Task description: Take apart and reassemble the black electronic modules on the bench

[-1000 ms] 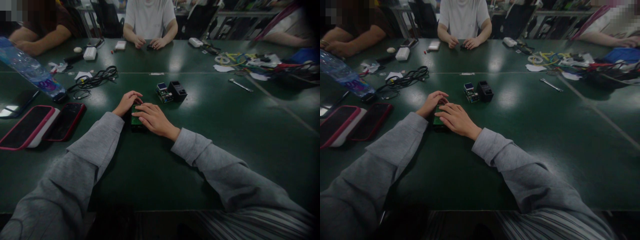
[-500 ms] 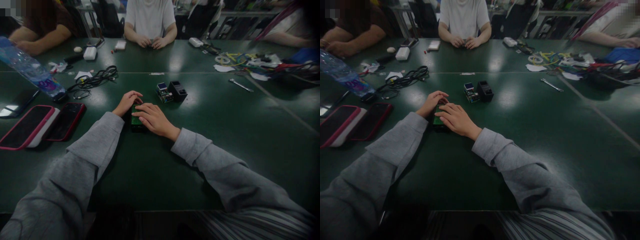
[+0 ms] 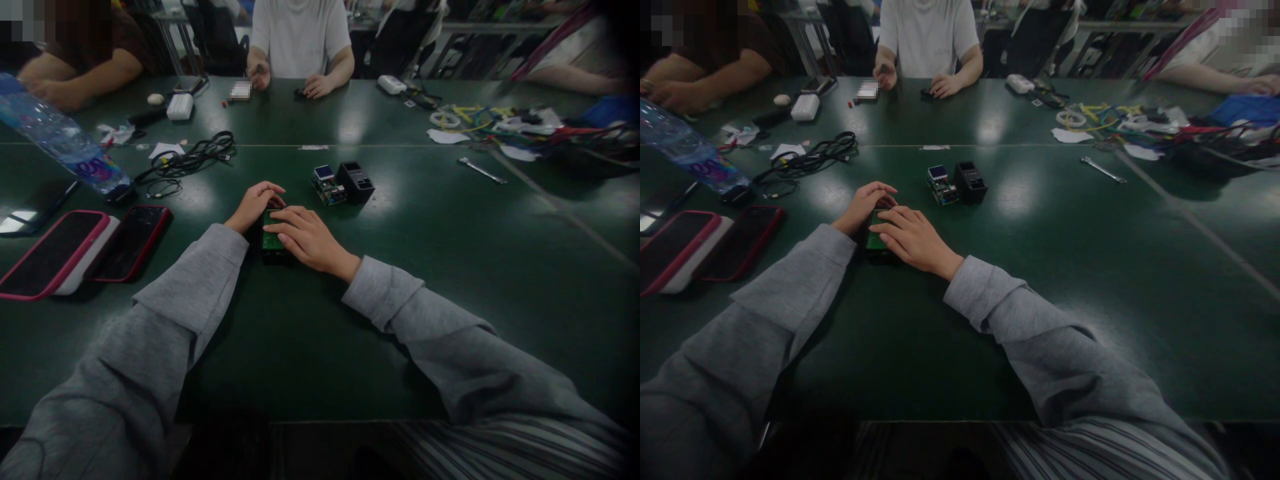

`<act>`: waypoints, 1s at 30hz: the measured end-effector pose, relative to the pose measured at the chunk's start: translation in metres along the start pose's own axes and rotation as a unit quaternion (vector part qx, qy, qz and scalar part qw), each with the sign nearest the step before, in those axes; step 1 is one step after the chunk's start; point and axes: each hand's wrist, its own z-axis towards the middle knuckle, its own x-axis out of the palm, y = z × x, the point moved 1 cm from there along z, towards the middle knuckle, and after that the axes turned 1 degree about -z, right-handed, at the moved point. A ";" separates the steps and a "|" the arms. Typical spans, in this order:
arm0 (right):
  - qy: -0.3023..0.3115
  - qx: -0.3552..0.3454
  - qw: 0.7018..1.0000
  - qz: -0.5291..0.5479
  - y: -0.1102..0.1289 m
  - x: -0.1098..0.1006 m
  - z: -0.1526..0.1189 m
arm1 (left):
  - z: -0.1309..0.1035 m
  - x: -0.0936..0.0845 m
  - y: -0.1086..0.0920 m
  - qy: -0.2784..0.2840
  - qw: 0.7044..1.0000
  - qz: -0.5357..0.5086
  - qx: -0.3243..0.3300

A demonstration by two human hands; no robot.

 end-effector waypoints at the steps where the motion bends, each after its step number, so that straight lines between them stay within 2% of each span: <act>1: 0.001 0.001 1.000 0.001 0.000 0.000 0.000 | 0.000 0.000 0.000 0.000 1.000 0.002 0.002; 30: 0.004 -0.001 1.000 0.021 -0.001 0.000 0.001 | -0.001 -0.001 0.001 0.003 1.000 0.018 0.010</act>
